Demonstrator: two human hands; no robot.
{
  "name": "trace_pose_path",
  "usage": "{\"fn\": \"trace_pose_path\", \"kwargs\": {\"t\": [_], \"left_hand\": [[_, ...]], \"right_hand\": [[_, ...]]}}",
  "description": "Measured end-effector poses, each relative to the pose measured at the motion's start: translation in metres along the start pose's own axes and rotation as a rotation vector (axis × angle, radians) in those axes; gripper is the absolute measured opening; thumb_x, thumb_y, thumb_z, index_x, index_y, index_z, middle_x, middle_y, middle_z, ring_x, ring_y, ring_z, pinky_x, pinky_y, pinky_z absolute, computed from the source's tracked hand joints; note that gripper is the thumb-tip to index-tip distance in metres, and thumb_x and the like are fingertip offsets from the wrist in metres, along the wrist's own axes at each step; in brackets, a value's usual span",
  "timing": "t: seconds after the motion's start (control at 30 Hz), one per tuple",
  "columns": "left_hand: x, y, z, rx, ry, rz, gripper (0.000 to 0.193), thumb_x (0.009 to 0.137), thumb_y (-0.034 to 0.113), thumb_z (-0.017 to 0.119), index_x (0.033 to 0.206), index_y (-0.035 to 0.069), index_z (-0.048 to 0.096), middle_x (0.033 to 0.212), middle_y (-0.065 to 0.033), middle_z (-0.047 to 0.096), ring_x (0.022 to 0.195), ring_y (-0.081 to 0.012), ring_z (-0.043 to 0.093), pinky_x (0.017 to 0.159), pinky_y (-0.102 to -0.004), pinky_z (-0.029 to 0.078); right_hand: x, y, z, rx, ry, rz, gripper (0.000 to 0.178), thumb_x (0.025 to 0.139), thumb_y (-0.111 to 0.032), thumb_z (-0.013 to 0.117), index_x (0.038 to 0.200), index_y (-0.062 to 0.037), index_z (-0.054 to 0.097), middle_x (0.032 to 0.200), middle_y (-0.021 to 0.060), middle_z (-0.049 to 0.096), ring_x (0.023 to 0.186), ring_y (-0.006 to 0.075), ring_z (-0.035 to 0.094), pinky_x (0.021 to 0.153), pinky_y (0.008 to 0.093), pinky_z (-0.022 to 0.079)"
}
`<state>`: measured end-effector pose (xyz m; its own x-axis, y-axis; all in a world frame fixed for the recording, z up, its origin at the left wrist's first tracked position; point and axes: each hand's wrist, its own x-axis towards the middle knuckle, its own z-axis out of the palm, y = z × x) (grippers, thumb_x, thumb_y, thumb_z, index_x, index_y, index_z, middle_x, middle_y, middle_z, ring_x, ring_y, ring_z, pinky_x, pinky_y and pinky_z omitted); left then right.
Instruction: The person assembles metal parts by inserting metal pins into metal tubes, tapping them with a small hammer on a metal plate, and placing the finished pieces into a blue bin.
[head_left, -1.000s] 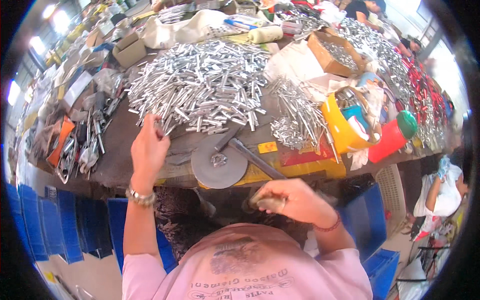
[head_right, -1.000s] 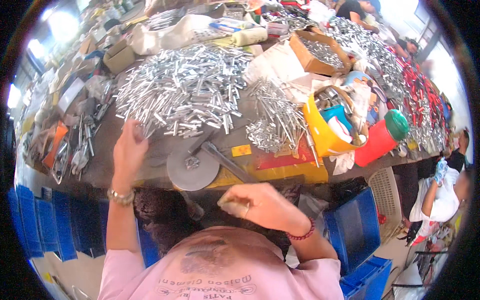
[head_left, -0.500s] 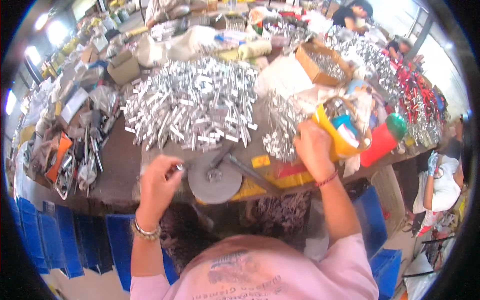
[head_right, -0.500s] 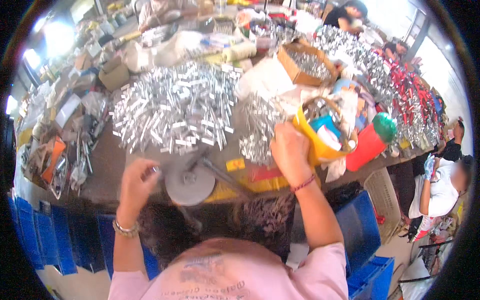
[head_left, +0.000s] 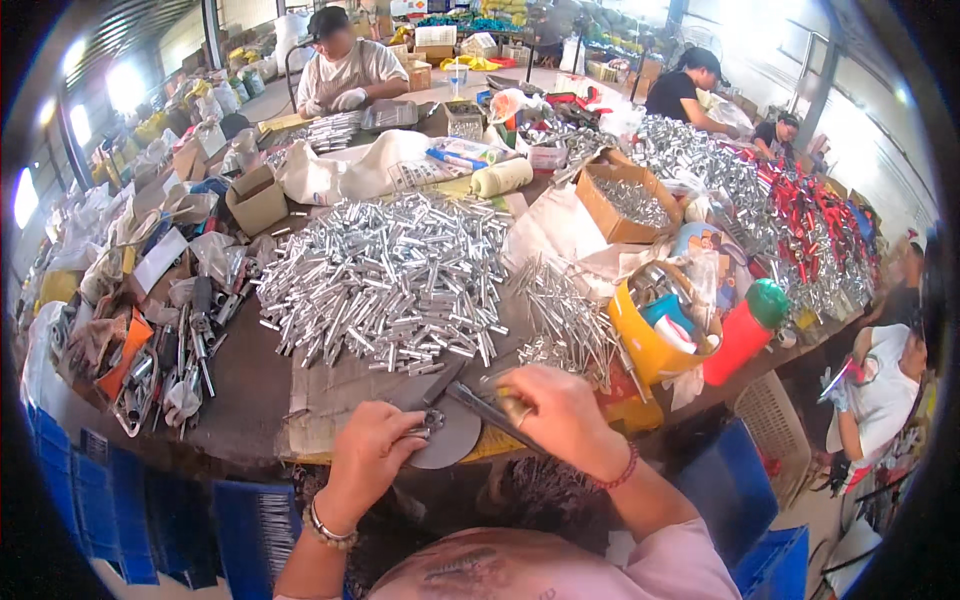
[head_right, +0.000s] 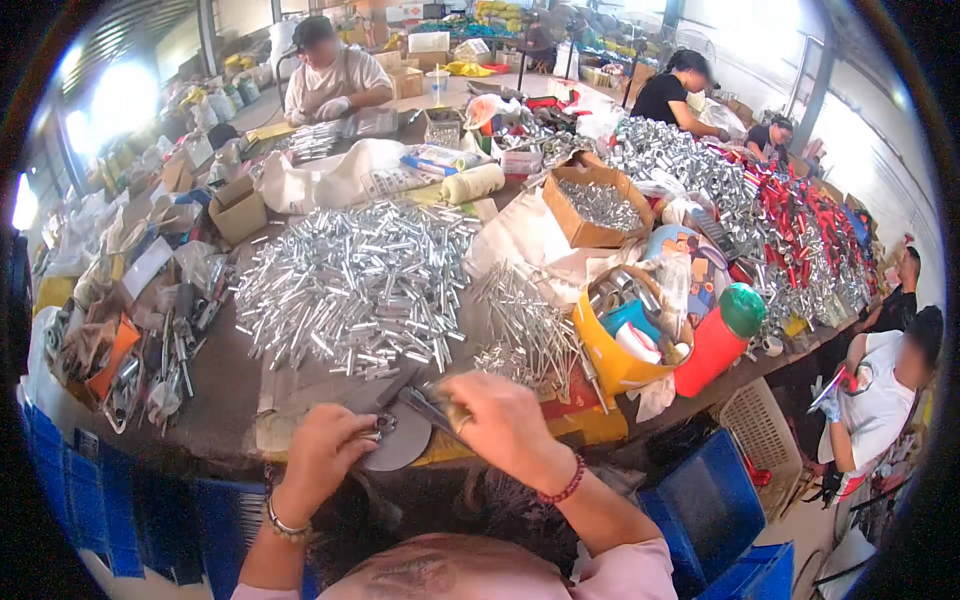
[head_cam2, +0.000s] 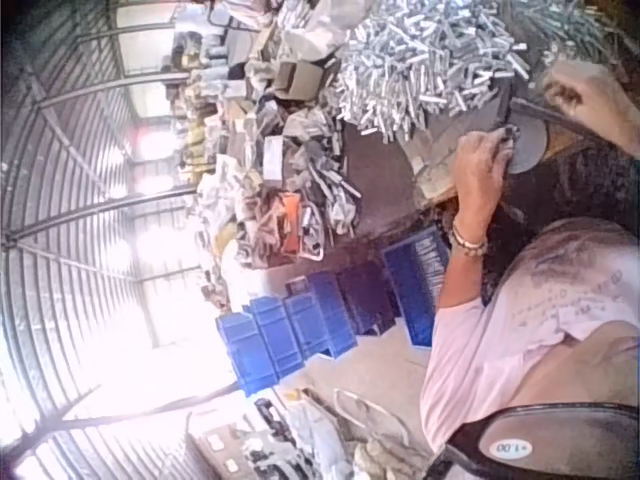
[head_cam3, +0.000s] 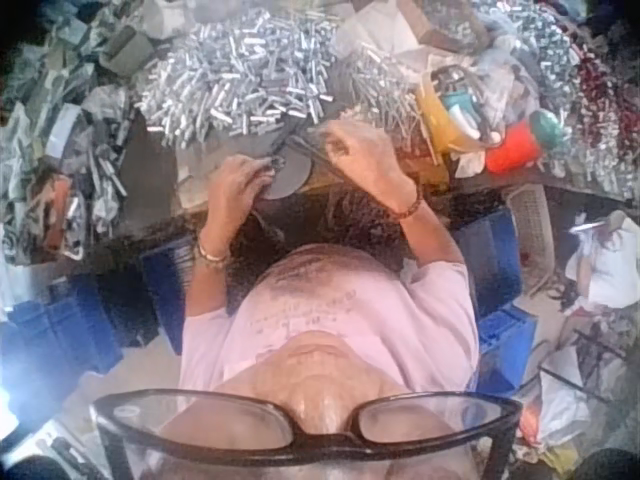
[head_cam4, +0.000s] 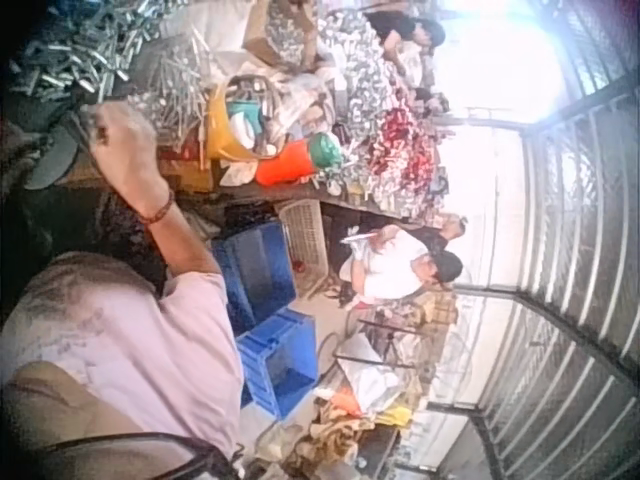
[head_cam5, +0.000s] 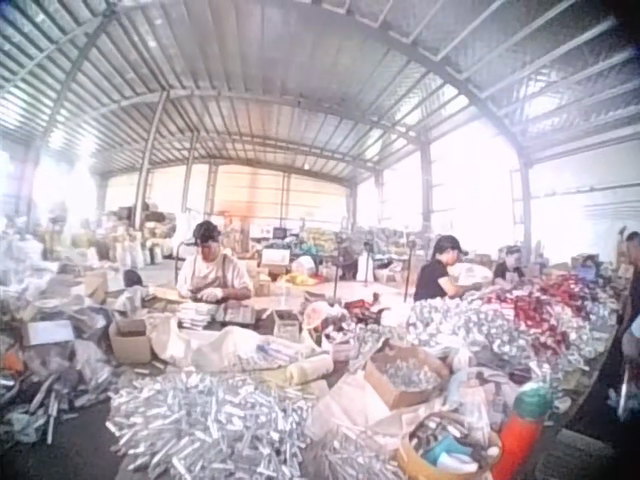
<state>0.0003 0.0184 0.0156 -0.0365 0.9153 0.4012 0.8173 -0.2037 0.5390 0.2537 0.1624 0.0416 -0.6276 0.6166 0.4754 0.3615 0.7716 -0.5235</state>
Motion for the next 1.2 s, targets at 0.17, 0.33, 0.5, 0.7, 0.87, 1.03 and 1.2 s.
{"fn": "trace_pose_path", "kwargs": {"t": [0.17, 0.33, 0.5, 0.7, 0.87, 1.03, 1.2], "left_hand": [[-0.002, -0.009, 0.000, -0.040, 0.029, -0.027, 0.013, 0.089, 0.011, 0.083, 0.098, 0.004, 0.078, 0.094, -0.0132, 0.069, 0.094, -0.0368, 0.065, 0.083, -0.0471, 0.051], [-0.002, -0.012, 0.001, -0.066, 0.049, -0.081, 0.014, 0.087, 0.007, 0.085, 0.099, 0.003, 0.078, 0.094, -0.0126, 0.070, 0.094, -0.0339, 0.066, 0.084, -0.0424, 0.052], [-0.009, -0.009, 0.000, -0.063, 0.048, -0.105, 0.017, 0.087, 0.007, 0.085, 0.103, 0.003, 0.080, 0.095, -0.0117, 0.070, 0.094, -0.0316, 0.067, 0.085, -0.0402, 0.052], [-0.015, -0.009, 0.003, -0.044, 0.064, -0.099, 0.017, 0.087, 0.006, 0.085, 0.104, 0.004, 0.081, 0.095, -0.0112, 0.069, 0.093, -0.0316, 0.066, 0.084, -0.0404, 0.053], [-0.014, -0.010, 0.004, 0.011, 0.102, -0.049, 0.014, 0.088, 0.013, 0.085, 0.101, 0.010, 0.081, 0.092, -0.0072, 0.067, 0.092, -0.0304, 0.067, 0.077, -0.0422, 0.055], [-0.014, -0.010, 0.006, 0.014, 0.110, -0.048, 0.014, 0.087, 0.012, 0.086, 0.100, 0.010, 0.082, 0.092, -0.0071, 0.067, 0.090, -0.0301, 0.067, 0.075, -0.0417, 0.054], [-0.015, -0.011, 0.009, -0.067, 0.082, -0.053, 0.019, 0.085, 0.003, 0.086, 0.104, 0.005, 0.082, 0.094, -0.0104, 0.066, 0.091, -0.0302, 0.066, 0.080, -0.0387, 0.053]], "right_hand": [[-0.009, -0.023, 0.023, -0.050, -0.082, -0.142, 0.015, 0.082, -0.004, 0.080, 0.096, -0.0064, 0.075, 0.088, 0.0110, 0.068, 0.084, 0.0326, 0.071, 0.075, 0.0435, 0.058], [-0.004, -0.025, 0.036, -0.145, -0.178, -0.190, 0.020, 0.078, 0.000, 0.074, 0.094, -0.0084, 0.068, 0.097, 0.0086, 0.063, 0.091, 0.0315, 0.068, 0.080, 0.0444, 0.057], [-0.001, -0.028, 0.046, -0.150, -0.185, -0.218, 0.019, 0.078, 0.000, 0.074, 0.095, -0.0071, 0.068, 0.096, 0.0083, 0.063, 0.092, 0.0306, 0.068, 0.081, 0.0439, 0.057], [-0.003, -0.032, 0.051, -0.129, -0.159, -0.238, 0.019, 0.078, 0.000, 0.074, 0.094, -0.0069, 0.068, 0.096, 0.0081, 0.062, 0.092, 0.0296, 0.067, 0.082, 0.0435, 0.057], [-0.004, -0.029, 0.053, -0.116, -0.146, -0.273, 0.021, 0.076, 0.000, 0.075, 0.095, -0.0071, 0.068, 0.095, 0.0076, 0.062, 0.092, 0.0291, 0.067, 0.082, 0.0434, 0.057], [-0.001, -0.025, 0.054, -0.082, -0.125, -0.311, 0.021, 0.076, -0.001, 0.076, 0.094, -0.0073, 0.068, 0.095, 0.0071, 0.062, 0.093, 0.0287, 0.067, 0.082, 0.0427, 0.057], [0.003, -0.022, 0.057, -0.063, -0.143, -0.328, 0.012, 0.083, -0.005, 0.071, 0.094, -0.0082, 0.070, 0.095, 0.0068, 0.063, 0.093, 0.0282, 0.067, 0.083, 0.0417, 0.056]]}}
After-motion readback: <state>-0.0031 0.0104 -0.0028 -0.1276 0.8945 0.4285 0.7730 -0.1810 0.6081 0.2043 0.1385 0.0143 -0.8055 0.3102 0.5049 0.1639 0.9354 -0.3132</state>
